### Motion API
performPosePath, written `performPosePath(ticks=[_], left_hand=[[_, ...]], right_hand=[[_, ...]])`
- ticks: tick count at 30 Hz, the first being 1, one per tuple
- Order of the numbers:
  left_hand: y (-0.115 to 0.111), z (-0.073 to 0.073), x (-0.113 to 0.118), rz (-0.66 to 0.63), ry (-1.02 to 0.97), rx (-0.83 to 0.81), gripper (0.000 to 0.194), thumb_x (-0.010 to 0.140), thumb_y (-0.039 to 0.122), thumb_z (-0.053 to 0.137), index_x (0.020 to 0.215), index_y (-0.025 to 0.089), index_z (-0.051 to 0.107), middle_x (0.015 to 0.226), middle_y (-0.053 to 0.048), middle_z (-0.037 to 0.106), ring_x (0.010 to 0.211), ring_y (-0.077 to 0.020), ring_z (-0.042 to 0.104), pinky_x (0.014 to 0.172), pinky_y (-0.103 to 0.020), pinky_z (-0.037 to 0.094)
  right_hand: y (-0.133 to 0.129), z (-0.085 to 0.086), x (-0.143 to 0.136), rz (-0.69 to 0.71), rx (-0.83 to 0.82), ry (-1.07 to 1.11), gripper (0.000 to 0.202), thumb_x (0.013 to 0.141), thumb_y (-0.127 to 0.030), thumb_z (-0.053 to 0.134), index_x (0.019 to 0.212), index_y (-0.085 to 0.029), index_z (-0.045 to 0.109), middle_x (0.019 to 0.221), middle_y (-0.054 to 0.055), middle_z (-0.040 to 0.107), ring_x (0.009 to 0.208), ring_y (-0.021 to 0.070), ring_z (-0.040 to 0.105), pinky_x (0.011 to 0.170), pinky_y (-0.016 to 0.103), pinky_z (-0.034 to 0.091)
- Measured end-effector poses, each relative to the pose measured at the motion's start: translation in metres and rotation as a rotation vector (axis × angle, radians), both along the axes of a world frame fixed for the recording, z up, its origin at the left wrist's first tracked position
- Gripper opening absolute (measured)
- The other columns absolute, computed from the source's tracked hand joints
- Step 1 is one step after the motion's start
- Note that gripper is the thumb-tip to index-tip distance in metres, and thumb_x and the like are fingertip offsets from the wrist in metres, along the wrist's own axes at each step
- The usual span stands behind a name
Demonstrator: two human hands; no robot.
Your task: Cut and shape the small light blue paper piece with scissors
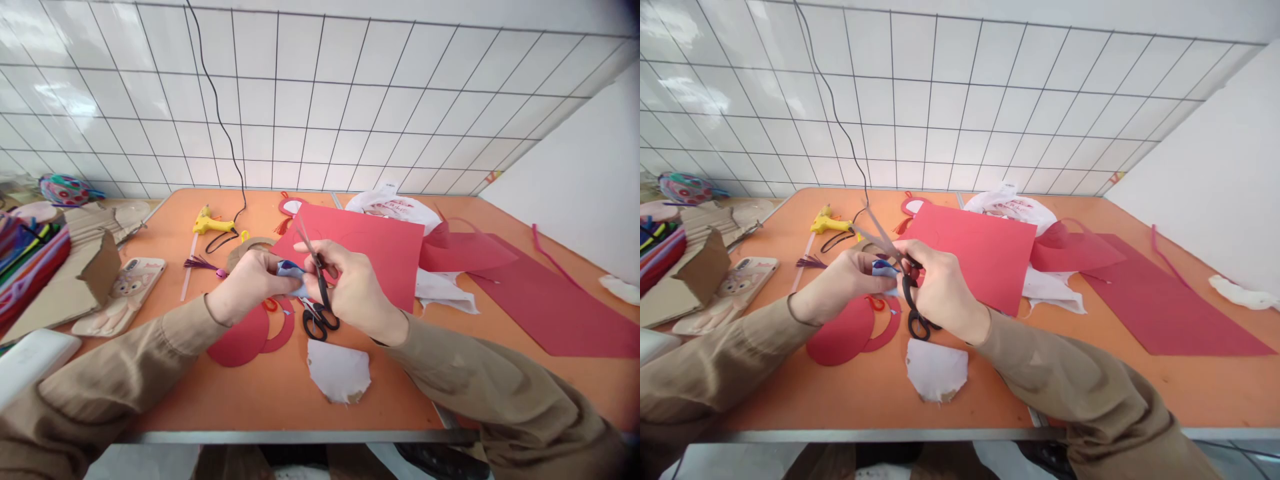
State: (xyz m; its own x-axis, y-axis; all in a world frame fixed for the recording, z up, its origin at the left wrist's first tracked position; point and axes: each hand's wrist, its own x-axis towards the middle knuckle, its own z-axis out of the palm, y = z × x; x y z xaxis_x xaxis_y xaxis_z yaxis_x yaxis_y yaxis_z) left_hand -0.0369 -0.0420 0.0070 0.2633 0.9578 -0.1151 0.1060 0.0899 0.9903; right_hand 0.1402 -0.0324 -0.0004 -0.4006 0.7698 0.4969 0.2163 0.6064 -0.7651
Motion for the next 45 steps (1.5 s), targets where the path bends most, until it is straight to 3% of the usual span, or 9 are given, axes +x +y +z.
performPosePath(ticks=[7, 11, 18, 25, 45], left_hand=[[0.000, 0.000, 0.001, 0.020, -0.252, -0.174, 0.036, 0.056, 0.030, 0.089, 0.084, 0.012, 0.075, 0.076, -0.005, 0.071, 0.071, -0.0152, 0.066, 0.067, -0.027, 0.052], [-0.004, -0.004, 0.007, 0.067, -0.360, -0.132, 0.034, 0.057, 0.033, 0.090, 0.081, 0.013, 0.074, 0.074, -0.003, 0.070, 0.068, -0.0137, 0.064, 0.063, -0.025, 0.052], [-0.011, -0.005, 0.014, 0.196, -0.289, 0.026, 0.027, 0.065, 0.036, 0.084, 0.072, 0.012, 0.073, 0.061, -0.002, 0.066, 0.055, -0.0101, 0.058, 0.053, -0.021, 0.049], [-0.011, -0.004, 0.013, 0.227, -0.233, 0.151, 0.024, 0.073, 0.035, 0.078, 0.072, 0.012, 0.072, 0.050, 0.000, 0.064, 0.045, -0.0085, 0.055, 0.046, -0.018, 0.045], [-0.012, -0.012, 0.012, 0.213, -0.275, 0.202, 0.022, 0.080, 0.036, 0.074, 0.076, 0.014, 0.074, 0.053, 0.000, 0.069, 0.044, -0.0101, 0.062, 0.043, -0.016, 0.050]], right_hand=[[0.010, 0.002, -0.002, -0.066, -0.210, 0.277, 0.034, 0.069, -0.016, 0.062, 0.102, -0.020, 0.061, 0.069, -0.004, 0.057, 0.060, 0.0120, 0.054, 0.056, 0.026, 0.047], [0.011, 0.003, -0.003, -0.083, -0.235, 0.302, 0.032, 0.066, -0.017, 0.063, 0.098, -0.020, 0.063, 0.066, -0.005, 0.057, 0.058, 0.0113, 0.053, 0.054, 0.025, 0.046], [0.010, 0.004, -0.004, -0.104, -0.306, 0.339, 0.033, 0.063, -0.016, 0.063, 0.095, -0.019, 0.064, 0.064, -0.005, 0.058, 0.056, 0.0107, 0.052, 0.051, 0.024, 0.045], [0.011, 0.002, -0.006, -0.098, -0.308, 0.331, 0.032, 0.065, -0.017, 0.064, 0.097, -0.019, 0.064, 0.064, -0.004, 0.058, 0.055, 0.0110, 0.052, 0.050, 0.025, 0.045], [0.007, 0.004, -0.005, -0.084, -0.307, 0.288, 0.030, 0.067, -0.016, 0.062, 0.097, -0.021, 0.063, 0.065, -0.005, 0.059, 0.056, 0.0115, 0.055, 0.053, 0.027, 0.048]])
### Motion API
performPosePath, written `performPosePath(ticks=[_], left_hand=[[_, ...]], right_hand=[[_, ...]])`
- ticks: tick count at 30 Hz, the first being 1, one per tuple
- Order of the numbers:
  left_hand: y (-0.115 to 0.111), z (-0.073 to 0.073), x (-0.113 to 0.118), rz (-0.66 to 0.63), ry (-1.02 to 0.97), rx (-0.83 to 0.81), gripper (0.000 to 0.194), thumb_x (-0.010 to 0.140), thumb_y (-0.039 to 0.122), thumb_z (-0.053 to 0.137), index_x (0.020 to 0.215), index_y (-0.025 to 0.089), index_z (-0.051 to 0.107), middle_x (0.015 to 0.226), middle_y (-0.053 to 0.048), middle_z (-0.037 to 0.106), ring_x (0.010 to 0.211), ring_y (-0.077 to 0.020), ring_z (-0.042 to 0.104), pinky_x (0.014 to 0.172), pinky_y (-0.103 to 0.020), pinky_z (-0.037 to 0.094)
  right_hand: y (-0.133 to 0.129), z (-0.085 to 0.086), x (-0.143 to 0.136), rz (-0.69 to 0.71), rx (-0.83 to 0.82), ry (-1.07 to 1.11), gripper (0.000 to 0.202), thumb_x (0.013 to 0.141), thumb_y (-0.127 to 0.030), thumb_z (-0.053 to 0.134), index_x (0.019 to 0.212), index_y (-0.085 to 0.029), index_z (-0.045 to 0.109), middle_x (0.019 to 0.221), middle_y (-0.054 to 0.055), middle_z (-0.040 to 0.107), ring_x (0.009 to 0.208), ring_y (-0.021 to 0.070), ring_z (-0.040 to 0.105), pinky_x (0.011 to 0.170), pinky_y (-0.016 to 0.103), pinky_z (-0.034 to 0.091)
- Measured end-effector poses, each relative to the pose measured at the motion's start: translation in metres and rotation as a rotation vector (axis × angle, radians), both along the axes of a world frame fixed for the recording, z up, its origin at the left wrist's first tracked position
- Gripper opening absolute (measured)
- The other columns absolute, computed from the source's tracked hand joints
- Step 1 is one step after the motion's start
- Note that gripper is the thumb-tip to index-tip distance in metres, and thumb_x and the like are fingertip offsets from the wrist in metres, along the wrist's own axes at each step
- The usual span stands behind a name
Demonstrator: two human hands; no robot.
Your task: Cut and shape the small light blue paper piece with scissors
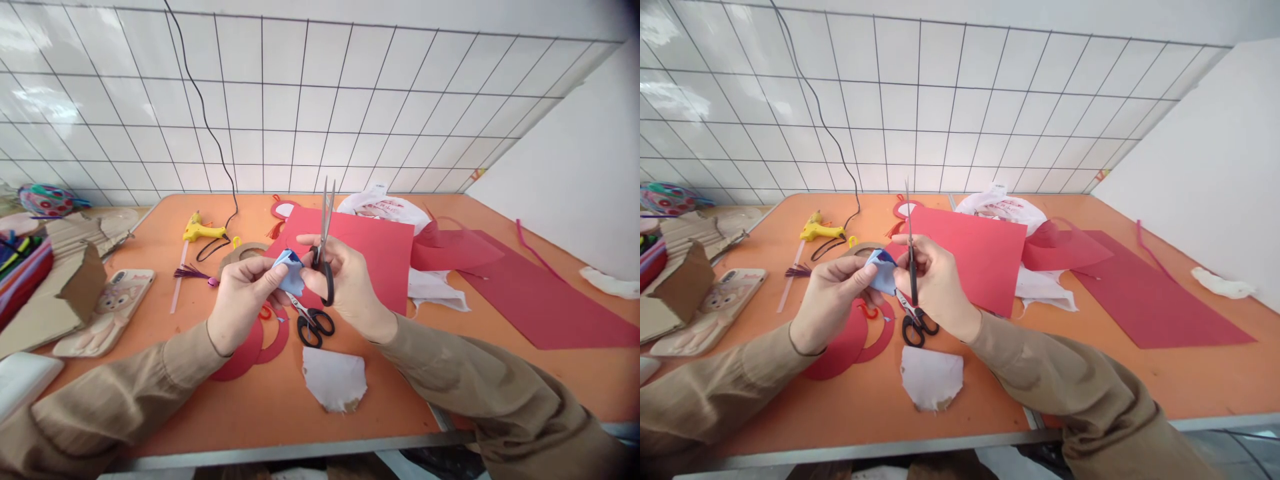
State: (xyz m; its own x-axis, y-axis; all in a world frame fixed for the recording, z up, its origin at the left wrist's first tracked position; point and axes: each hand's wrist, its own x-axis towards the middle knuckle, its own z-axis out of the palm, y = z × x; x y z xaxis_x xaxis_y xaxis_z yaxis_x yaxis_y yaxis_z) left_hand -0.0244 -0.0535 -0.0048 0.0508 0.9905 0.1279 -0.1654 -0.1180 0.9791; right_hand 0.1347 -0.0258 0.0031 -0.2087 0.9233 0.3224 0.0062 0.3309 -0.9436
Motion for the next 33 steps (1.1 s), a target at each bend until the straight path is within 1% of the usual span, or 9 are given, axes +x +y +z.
performPosePath(ticks=[6, 10, 13, 17, 21, 24, 27, 30, 33], left_hand=[[0.000, -0.001, 0.001, 0.023, 0.016, 0.004, 0.026, 0.079, 0.039, 0.074, 0.076, 0.013, 0.074, 0.057, -0.003, 0.071, 0.044, -0.0118, 0.064, 0.043, -0.019, 0.052], [0.000, 0.000, 0.001, 0.059, 0.045, 0.019, 0.028, 0.078, 0.040, 0.075, 0.071, 0.013, 0.072, 0.058, -0.004, 0.072, 0.044, -0.0132, 0.064, 0.044, -0.021, 0.053], [0.000, 0.002, 0.000, 0.083, 0.077, 0.032, 0.026, 0.077, 0.039, 0.075, 0.070, 0.014, 0.072, 0.054, -0.003, 0.070, 0.044, -0.0136, 0.064, 0.044, -0.021, 0.053], [-0.001, 0.005, -0.001, 0.101, 0.122, 0.034, 0.027, 0.076, 0.040, 0.075, 0.069, 0.014, 0.072, 0.050, -0.003, 0.067, 0.041, -0.0135, 0.060, 0.042, -0.022, 0.050], [-0.002, 0.005, -0.001, 0.051, 0.156, 0.015, 0.027, 0.078, 0.039, 0.073, 0.069, 0.014, 0.072, 0.051, -0.004, 0.068, 0.039, -0.0130, 0.059, 0.041, -0.023, 0.049], [-0.003, 0.005, 0.000, 0.028, 0.161, 0.008, 0.025, 0.079, 0.037, 0.072, 0.069, 0.014, 0.073, 0.052, -0.003, 0.068, 0.040, -0.0127, 0.059, 0.041, -0.022, 0.049], [-0.003, 0.006, 0.000, 0.031, 0.179, -0.005, 0.024, 0.077, 0.035, 0.073, 0.066, 0.015, 0.071, 0.049, -0.002, 0.065, 0.038, -0.0126, 0.058, 0.038, -0.021, 0.045], [-0.003, 0.007, 0.000, 0.022, 0.220, -0.022, 0.026, 0.077, 0.037, 0.073, 0.063, 0.015, 0.069, 0.046, -0.002, 0.063, 0.037, -0.0126, 0.057, 0.037, -0.022, 0.042], [-0.002, 0.009, -0.002, 0.000, 0.222, -0.065, 0.031, 0.076, 0.042, 0.074, 0.065, 0.015, 0.069, 0.045, -0.003, 0.062, 0.038, -0.0125, 0.056, 0.039, -0.022, 0.041]], right_hand=[[0.000, 0.000, 0.001, 0.005, 0.003, -0.004, 0.030, 0.067, -0.016, 0.062, 0.097, -0.021, 0.064, 0.067, -0.005, 0.059, 0.058, 0.0112, 0.056, 0.054, 0.026, 0.048], [0.001, -0.001, 0.003, 0.060, 0.018, 0.011, 0.034, 0.069, -0.018, 0.066, 0.103, -0.021, 0.063, 0.069, -0.004, 0.061, 0.060, 0.0121, 0.058, 0.056, 0.026, 0.050], [0.002, 0.000, 0.007, 0.094, 0.044, 0.015, 0.045, 0.070, -0.019, 0.073, 0.113, -0.022, 0.060, 0.078, 0.000, 0.066, 0.067, 0.0148, 0.061, 0.062, 0.029, 0.053], [0.001, 0.002, 0.010, 0.116, 0.052, -0.054, 0.058, 0.068, -0.021, 0.080, 0.121, -0.023, 0.057, 0.087, 0.002, 0.068, 0.065, 0.0152, 0.060, 0.064, 0.032, 0.056], [-0.001, 0.002, 0.008, 0.117, 0.038, -0.075, 0.048, 0.070, -0.021, 0.078, 0.115, -0.022, 0.061, 0.086, 0.002, 0.067, 0.062, 0.0140, 0.062, 0.056, 0.028, 0.054], [-0.001, 0.001, 0.006, 0.095, 0.046, -0.085, 0.040, 0.071, -0.016, 0.072, 0.110, -0.022, 0.064, 0.079, 0.000, 0.065, 0.062, 0.0138, 0.061, 0.054, 0.026, 0.052], [0.001, 0.001, 0.006, 0.084, 0.035, -0.108, 0.036, 0.070, -0.014, 0.067, 0.105, -0.021, 0.065, 0.071, -0.003, 0.061, 0.059, 0.0127, 0.060, 0.052, 0.026, 0.051], [0.004, 0.004, 0.006, 0.118, -0.023, -0.104, 0.031, 0.066, -0.014, 0.066, 0.097, -0.018, 0.065, 0.065, -0.004, 0.059, 0.056, 0.0115, 0.058, 0.053, 0.026, 0.050], [0.007, 0.006, 0.006, 0.154, -0.133, -0.051, 0.027, 0.063, -0.014, 0.067, 0.090, -0.018, 0.065, 0.065, -0.004, 0.061, 0.057, 0.0113, 0.058, 0.055, 0.026, 0.050]])
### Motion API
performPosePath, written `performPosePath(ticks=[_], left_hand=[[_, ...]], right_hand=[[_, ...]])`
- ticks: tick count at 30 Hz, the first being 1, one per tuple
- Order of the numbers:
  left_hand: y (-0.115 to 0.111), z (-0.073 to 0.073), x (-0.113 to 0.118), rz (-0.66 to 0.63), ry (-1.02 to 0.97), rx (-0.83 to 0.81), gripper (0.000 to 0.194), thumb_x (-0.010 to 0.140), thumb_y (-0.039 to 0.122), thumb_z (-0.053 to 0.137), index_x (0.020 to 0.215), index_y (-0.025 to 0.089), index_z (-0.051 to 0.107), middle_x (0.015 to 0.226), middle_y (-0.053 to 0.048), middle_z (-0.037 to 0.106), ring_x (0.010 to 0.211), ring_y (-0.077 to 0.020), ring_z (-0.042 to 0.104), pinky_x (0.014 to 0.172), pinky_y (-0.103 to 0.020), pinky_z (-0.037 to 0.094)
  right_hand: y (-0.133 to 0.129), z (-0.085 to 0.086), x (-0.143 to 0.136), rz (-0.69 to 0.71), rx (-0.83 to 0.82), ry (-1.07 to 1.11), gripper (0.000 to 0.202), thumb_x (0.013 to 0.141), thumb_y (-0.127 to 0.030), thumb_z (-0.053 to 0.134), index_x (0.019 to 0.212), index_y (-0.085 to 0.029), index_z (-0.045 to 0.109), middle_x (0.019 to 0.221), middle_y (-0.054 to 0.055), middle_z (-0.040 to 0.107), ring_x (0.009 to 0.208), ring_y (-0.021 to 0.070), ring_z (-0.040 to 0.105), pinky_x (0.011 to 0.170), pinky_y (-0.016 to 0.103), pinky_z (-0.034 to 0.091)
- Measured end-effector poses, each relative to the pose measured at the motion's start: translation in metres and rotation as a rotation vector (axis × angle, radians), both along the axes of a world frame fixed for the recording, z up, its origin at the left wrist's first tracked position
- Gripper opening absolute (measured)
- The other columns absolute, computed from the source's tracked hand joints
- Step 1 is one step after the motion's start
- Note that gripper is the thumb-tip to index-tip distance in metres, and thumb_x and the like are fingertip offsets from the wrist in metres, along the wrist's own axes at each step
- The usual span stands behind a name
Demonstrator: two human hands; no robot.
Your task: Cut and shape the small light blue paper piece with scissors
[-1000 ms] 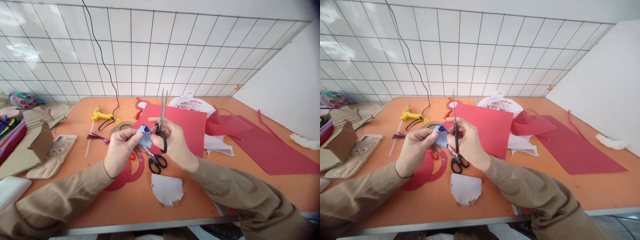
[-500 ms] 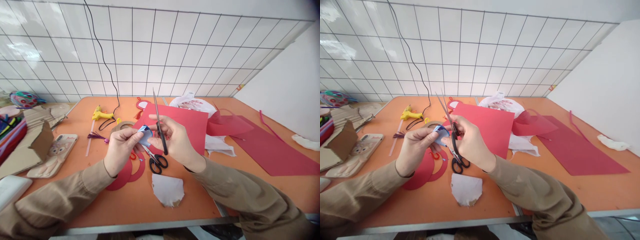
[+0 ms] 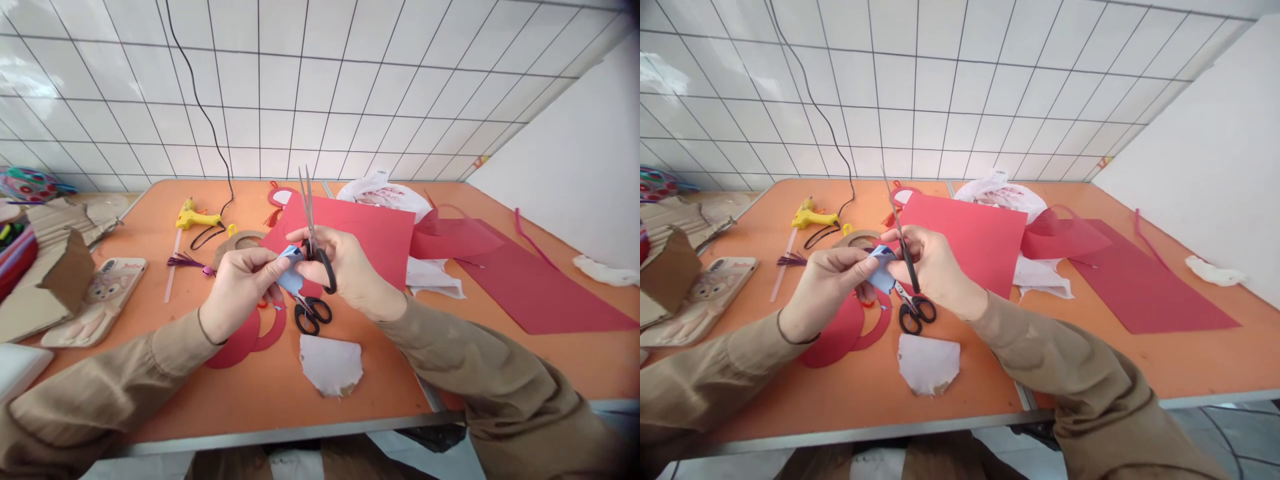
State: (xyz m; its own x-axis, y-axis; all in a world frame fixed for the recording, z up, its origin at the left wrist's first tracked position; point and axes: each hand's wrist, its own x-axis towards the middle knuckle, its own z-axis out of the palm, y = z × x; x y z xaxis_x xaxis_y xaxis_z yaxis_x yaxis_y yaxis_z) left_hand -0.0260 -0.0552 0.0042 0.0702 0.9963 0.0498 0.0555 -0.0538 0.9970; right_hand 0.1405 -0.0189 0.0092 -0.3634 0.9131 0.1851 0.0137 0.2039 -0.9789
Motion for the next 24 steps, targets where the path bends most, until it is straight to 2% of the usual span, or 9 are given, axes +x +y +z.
performPosePath(ticks=[3, 6, 13, 19, 24], left_hand=[[0.002, 0.000, -0.001, -0.038, -0.113, -0.097, 0.039, 0.071, 0.053, 0.076, 0.066, 0.015, 0.067, 0.047, -0.003, 0.063, 0.040, -0.0124, 0.055, 0.039, -0.022, 0.040], [0.003, -0.002, 0.000, -0.101, -0.185, -0.185, 0.045, 0.065, 0.058, 0.078, 0.066, 0.015, 0.065, 0.052, -0.003, 0.061, 0.044, -0.0121, 0.055, 0.039, -0.021, 0.040], [0.005, -0.010, 0.003, -0.077, -0.186, -0.234, 0.029, 0.064, 0.037, 0.083, 0.065, 0.014, 0.066, 0.055, 0.000, 0.059, 0.042, -0.0070, 0.047, 0.040, -0.020, 0.035], [0.006, -0.007, -0.001, -0.113, -0.233, -0.257, 0.018, 0.067, 0.031, 0.081, 0.066, 0.017, 0.070, 0.057, 0.000, 0.060, 0.045, -0.0072, 0.046, 0.041, -0.021, 0.034], [0.007, -0.007, -0.003, -0.163, -0.294, -0.344, 0.015, 0.067, 0.029, 0.080, 0.068, 0.017, 0.070, 0.058, 0.000, 0.060, 0.047, -0.0078, 0.047, 0.042, -0.020, 0.036]], right_hand=[[0.003, -0.002, 0.000, -0.007, -0.113, 0.076, 0.030, 0.062, -0.016, 0.069, 0.092, -0.019, 0.065, 0.068, -0.004, 0.064, 0.060, 0.0115, 0.058, 0.056, 0.026, 0.049], [0.005, -0.005, 0.000, -0.036, -0.156, 0.133, 0.032, 0.061, -0.017, 0.072, 0.093, -0.019, 0.065, 0.069, -0.004, 0.063, 0.060, 0.0116, 0.058, 0.055, 0.025, 0.048], [0.003, -0.005, -0.001, 0.009, -0.246, 0.168, 0.031, 0.058, -0.016, 0.072, 0.088, -0.019, 0.066, 0.067, -0.005, 0.062, 0.058, 0.0101, 0.056, 0.053, 0.024, 0.044], [0.000, 0.006, -0.002, 0.054, -0.372, 0.204, 0.024, 0.054, -0.012, 0.071, 0.077, -0.018, 0.064, 0.067, -0.006, 0.059, 0.061, 0.0091, 0.055, 0.057, 0.022, 0.045], [-0.001, 0.008, -0.002, 0.043, -0.380, 0.184, 0.022, 0.056, -0.013, 0.070, 0.077, -0.019, 0.065, 0.066, -0.006, 0.057, 0.060, 0.0088, 0.052, 0.056, 0.022, 0.043]])
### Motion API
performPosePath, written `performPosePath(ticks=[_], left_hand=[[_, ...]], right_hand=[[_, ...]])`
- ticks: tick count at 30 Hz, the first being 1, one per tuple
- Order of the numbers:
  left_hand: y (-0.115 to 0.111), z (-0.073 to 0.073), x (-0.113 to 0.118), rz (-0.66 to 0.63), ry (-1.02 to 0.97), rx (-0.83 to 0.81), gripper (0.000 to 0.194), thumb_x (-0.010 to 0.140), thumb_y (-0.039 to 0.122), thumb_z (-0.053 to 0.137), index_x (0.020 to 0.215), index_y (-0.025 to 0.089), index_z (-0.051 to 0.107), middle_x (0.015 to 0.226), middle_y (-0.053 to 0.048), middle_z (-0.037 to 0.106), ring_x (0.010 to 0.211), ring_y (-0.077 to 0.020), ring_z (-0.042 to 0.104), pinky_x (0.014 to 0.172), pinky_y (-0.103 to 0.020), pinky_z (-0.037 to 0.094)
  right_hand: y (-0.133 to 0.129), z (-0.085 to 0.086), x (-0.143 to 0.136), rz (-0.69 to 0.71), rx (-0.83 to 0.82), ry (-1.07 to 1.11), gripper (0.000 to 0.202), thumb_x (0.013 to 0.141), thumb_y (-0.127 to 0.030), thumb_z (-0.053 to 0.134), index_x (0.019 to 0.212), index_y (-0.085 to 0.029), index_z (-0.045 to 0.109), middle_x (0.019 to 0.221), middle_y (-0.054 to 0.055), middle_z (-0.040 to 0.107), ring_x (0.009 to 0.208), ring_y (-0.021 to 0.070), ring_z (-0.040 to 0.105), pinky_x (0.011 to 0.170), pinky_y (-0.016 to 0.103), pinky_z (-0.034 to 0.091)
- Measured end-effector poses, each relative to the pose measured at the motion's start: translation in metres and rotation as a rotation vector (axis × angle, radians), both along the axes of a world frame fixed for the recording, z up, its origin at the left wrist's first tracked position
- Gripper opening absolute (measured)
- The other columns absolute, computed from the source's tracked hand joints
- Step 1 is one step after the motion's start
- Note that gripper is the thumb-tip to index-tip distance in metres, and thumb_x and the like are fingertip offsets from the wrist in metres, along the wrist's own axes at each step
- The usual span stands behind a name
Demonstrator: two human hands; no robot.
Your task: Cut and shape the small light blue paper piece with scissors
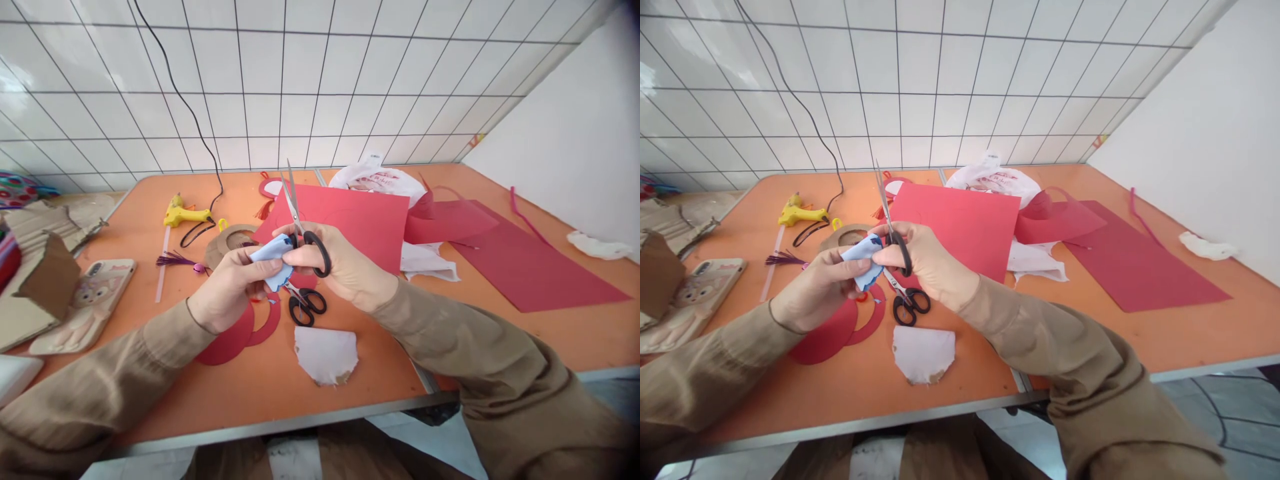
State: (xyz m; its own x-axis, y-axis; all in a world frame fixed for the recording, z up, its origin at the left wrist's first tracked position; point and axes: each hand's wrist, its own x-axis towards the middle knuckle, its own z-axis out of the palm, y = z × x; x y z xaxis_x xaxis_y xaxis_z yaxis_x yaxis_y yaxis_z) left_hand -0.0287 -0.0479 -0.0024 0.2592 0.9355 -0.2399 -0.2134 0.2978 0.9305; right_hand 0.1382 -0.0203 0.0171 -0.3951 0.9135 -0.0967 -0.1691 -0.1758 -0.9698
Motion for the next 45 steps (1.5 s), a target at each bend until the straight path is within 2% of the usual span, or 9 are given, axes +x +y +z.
performPosePath(ticks=[5, 11, 16, 20, 26, 31, 37, 41, 45], left_hand=[[0.003, -0.001, 0.000, -0.055, -0.024, -0.043, 0.018, 0.065, 0.030, 0.081, 0.068, 0.017, 0.069, 0.056, 0.001, 0.059, 0.046, -0.0073, 0.047, 0.039, -0.019, 0.034], [0.003, 0.000, -0.001, -0.073, -0.018, -0.009, 0.033, 0.068, 0.047, 0.079, 0.063, 0.017, 0.066, 0.056, -0.002, 0.061, 0.046, -0.0101, 0.053, 0.038, -0.020, 0.034], [0.004, -0.001, -0.001, -0.038, 0.047, 0.008, 0.029, 0.061, 0.038, 0.086, 0.066, 0.015, 0.069, 0.057, -0.001, 0.063, 0.044, -0.0072, 0.050, 0.039, -0.019, 0.034], [0.008, -0.001, -0.005, -0.050, 0.086, 0.042, 0.030, 0.061, 0.036, 0.086, 0.063, 0.015, 0.066, 0.051, 0.002, 0.056, 0.039, -0.0044, 0.043, 0.035, -0.017, 0.030], [0.007, 0.010, -0.011, 0.001, 0.146, 0.114, 0.023, 0.065, 0.027, 0.085, 0.072, 0.015, 0.066, 0.050, 0.004, 0.058, 0.035, -0.0027, 0.039, 0.032, -0.015, 0.029], [0.001, 0.018, -0.010, 0.014, 0.193, 0.130, 0.020, 0.068, 0.022, 0.081, 0.078, 0.016, 0.065, 0.053, 0.004, 0.062, 0.031, -0.0039, 0.044, 0.030, -0.015, 0.031], [0.001, 0.023, -0.009, 0.023, 0.323, 0.235, 0.016, 0.067, 0.017, 0.081, 0.072, 0.015, 0.066, 0.053, 0.003, 0.064, 0.035, -0.0042, 0.048, 0.032, -0.013, 0.032], [0.001, 0.026, -0.010, 0.048, 0.287, 0.261, 0.012, 0.068, 0.012, 0.079, 0.069, 0.015, 0.067, 0.058, 0.002, 0.068, 0.044, -0.0057, 0.056, 0.039, -0.014, 0.040], [-0.001, 0.025, -0.012, 0.038, 0.256, 0.275, 0.012, 0.067, 0.016, 0.080, 0.070, 0.015, 0.068, 0.066, -0.002, 0.072, 0.054, -0.0118, 0.065, 0.048, -0.020, 0.050]], right_hand=[[0.000, -0.002, 0.000, 0.018, 0.015, -0.006, 0.023, 0.056, -0.013, 0.070, 0.078, -0.019, 0.065, 0.067, -0.005, 0.058, 0.060, 0.0095, 0.054, 0.055, 0.022, 0.045], [-0.001, -0.005, 0.000, 0.000, 0.057, -0.033, 0.021, 0.064, -0.008, 0.064, 0.081, -0.019, 0.067, 0.064, -0.006, 0.057, 0.058, 0.0085, 0.052, 0.054, 0.021, 0.043], [0.001, -0.009, 0.002, -0.002, 0.117, -0.086, 0.024, 0.066, -0.007, 0.066, 0.087, -0.020, 0.069, 0.071, -0.004, 0.062, 0.064, 0.0103, 0.056, 0.057, 0.022, 0.045], [0.003, -0.011, 0.002, 0.015, 0.179, -0.137, 0.029, 0.061, -0.010, 0.066, 0.089, -0.018, 0.066, 0.068, -0.004, 0.061, 0.059, 0.0108, 0.054, 0.052, 0.023, 0.043], [0.001, -0.011, 0.001, 0.045, 0.287, -0.151, 0.035, 0.059, -0.012, 0.063, 0.094, -0.017, 0.062, 0.065, -0.005, 0.059, 0.053, 0.0096, 0.052, 0.050, 0.024, 0.044], [0.001, -0.015, 0.001, 0.075, 0.371, -0.143, 0.035, 0.061, -0.008, 0.059, 0.095, -0.016, 0.063, 0.064, -0.006, 0.057, 0.051, 0.0074, 0.050, 0.048, 0.021, 0.042], [0.002, -0.022, 0.001, 0.103, 0.494, -0.131, 0.037, 0.065, -0.006, 0.058, 0.099, -0.017, 0.065, 0.070, -0.005, 0.060, 0.057, 0.0080, 0.055, 0.053, 0.021, 0.046], [0.001, -0.020, 0.001, 0.102, 0.509, -0.139, 0.037, 0.065, -0.006, 0.058, 0.100, -0.016, 0.065, 0.073, -0.003, 0.063, 0.060, 0.0094, 0.058, 0.056, 0.023, 0.048], [0.000, -0.017, 0.001, 0.108, 0.511, -0.119, 0.034, 0.066, -0.006, 0.058, 0.098, -0.015, 0.065, 0.071, -0.004, 0.061, 0.058, 0.0086, 0.056, 0.056, 0.023, 0.048]])
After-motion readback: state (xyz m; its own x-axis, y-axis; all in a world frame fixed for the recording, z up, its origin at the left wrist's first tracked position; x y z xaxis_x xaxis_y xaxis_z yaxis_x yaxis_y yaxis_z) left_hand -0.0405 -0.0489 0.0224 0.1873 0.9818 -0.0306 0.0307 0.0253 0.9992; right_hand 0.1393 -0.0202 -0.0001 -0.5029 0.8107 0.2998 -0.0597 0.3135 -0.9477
